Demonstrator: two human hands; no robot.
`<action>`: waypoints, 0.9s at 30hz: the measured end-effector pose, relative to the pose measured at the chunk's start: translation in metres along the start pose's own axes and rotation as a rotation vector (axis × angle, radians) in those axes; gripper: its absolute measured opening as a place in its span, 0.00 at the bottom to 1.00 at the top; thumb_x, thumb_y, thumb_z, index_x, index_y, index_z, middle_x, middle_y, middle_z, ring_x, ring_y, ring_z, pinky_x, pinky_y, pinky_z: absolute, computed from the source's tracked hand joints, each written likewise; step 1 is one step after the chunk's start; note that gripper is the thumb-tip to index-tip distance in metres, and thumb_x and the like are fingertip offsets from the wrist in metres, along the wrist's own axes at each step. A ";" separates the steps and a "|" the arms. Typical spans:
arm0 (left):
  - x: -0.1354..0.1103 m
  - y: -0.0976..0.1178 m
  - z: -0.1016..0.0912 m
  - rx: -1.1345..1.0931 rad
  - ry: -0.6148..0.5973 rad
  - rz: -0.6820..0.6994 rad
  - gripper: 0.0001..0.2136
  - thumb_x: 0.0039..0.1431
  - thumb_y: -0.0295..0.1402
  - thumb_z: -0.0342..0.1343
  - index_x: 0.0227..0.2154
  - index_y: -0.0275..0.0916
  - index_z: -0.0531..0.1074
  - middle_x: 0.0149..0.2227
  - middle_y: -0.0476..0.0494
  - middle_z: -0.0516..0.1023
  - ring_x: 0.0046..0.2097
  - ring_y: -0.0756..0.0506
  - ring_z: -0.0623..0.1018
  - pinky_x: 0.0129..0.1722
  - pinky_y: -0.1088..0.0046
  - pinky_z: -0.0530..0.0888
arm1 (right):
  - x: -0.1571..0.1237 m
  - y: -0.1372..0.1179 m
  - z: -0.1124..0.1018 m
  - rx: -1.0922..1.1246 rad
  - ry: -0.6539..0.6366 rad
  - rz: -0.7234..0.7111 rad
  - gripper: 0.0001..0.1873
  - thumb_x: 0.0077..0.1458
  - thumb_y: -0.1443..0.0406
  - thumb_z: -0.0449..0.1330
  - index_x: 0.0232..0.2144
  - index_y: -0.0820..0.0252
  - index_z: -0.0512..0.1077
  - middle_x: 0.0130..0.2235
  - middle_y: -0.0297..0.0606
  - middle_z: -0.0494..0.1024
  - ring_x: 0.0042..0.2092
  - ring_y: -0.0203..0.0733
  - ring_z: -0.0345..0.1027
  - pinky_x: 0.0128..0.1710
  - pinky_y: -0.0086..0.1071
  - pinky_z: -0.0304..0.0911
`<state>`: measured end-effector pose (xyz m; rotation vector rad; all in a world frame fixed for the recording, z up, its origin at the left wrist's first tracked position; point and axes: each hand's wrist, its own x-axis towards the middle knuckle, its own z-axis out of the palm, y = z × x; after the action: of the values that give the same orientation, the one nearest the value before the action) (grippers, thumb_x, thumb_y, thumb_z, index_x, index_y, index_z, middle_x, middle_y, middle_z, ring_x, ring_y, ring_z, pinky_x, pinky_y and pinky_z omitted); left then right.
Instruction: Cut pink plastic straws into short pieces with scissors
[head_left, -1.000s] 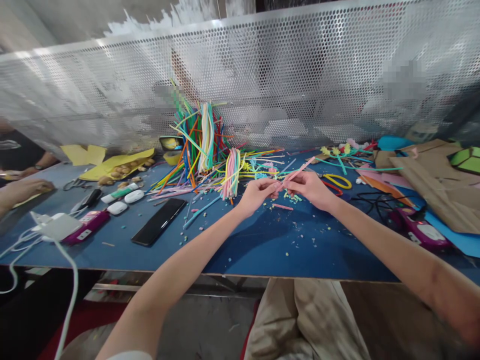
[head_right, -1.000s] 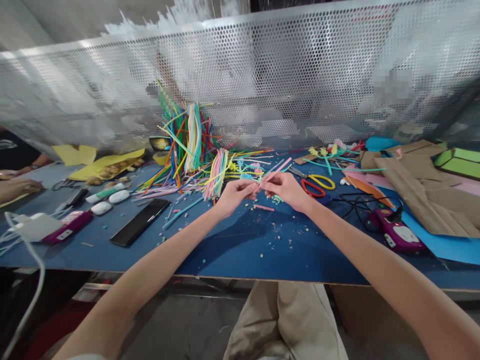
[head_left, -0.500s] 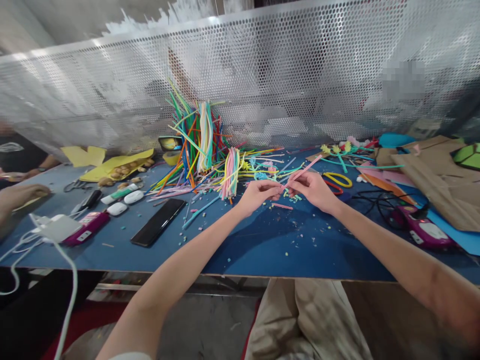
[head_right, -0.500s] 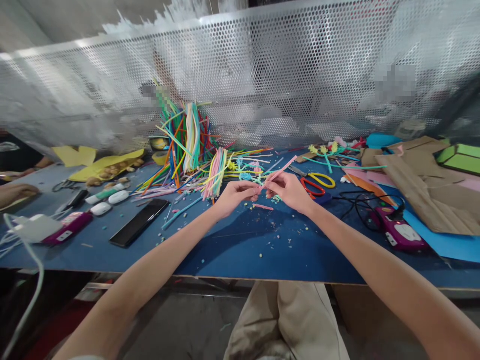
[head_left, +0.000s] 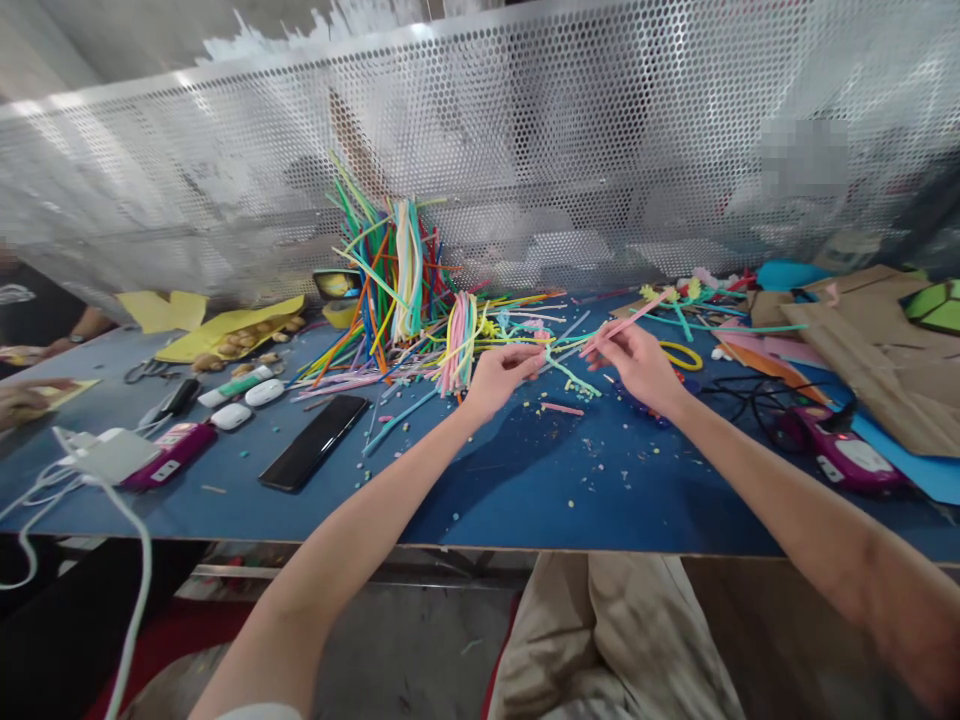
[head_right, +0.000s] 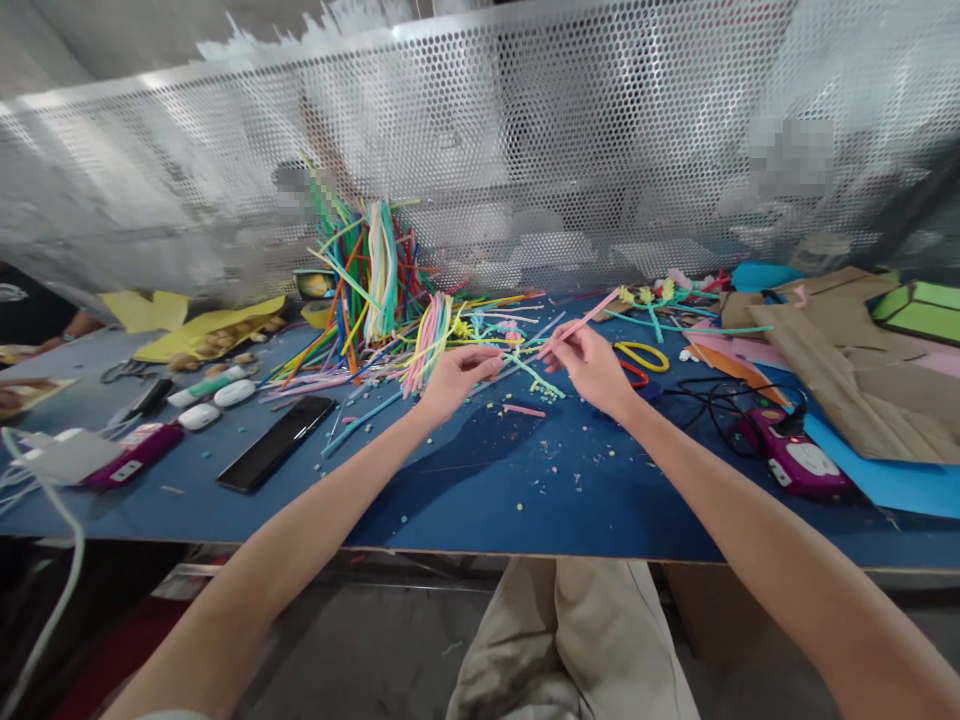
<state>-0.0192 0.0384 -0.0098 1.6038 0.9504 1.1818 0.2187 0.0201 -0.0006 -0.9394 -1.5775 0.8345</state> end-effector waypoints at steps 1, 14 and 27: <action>0.002 -0.001 -0.003 0.015 0.034 0.008 0.17 0.52 0.44 0.66 0.40 0.37 0.79 0.33 0.43 0.81 0.31 0.50 0.76 0.36 0.71 0.75 | 0.002 0.002 -0.006 -0.052 0.036 -0.013 0.14 0.60 0.52 0.57 0.38 0.55 0.65 0.38 0.40 0.79 0.37 0.43 0.76 0.40 0.41 0.75; 0.009 -0.001 -0.012 0.057 0.126 0.019 0.18 0.57 0.48 0.60 0.37 0.36 0.74 0.35 0.42 0.81 0.30 0.51 0.76 0.30 0.75 0.72 | 0.011 0.016 -0.041 -0.585 0.155 -0.044 0.16 0.66 0.58 0.45 0.50 0.57 0.63 0.36 0.41 0.80 0.32 0.42 0.75 0.38 0.37 0.70; 0.008 0.005 -0.015 0.025 0.122 0.085 0.15 0.58 0.46 0.59 0.40 0.39 0.72 0.38 0.43 0.81 0.30 0.52 0.76 0.30 0.75 0.73 | 0.006 0.017 -0.030 -0.611 0.056 -0.176 0.10 0.62 0.62 0.53 0.42 0.58 0.71 0.34 0.38 0.79 0.35 0.43 0.74 0.42 0.37 0.69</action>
<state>-0.0314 0.0475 -0.0011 1.6207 0.9854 1.3439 0.2496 0.0339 -0.0073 -1.2107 -1.8728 0.1903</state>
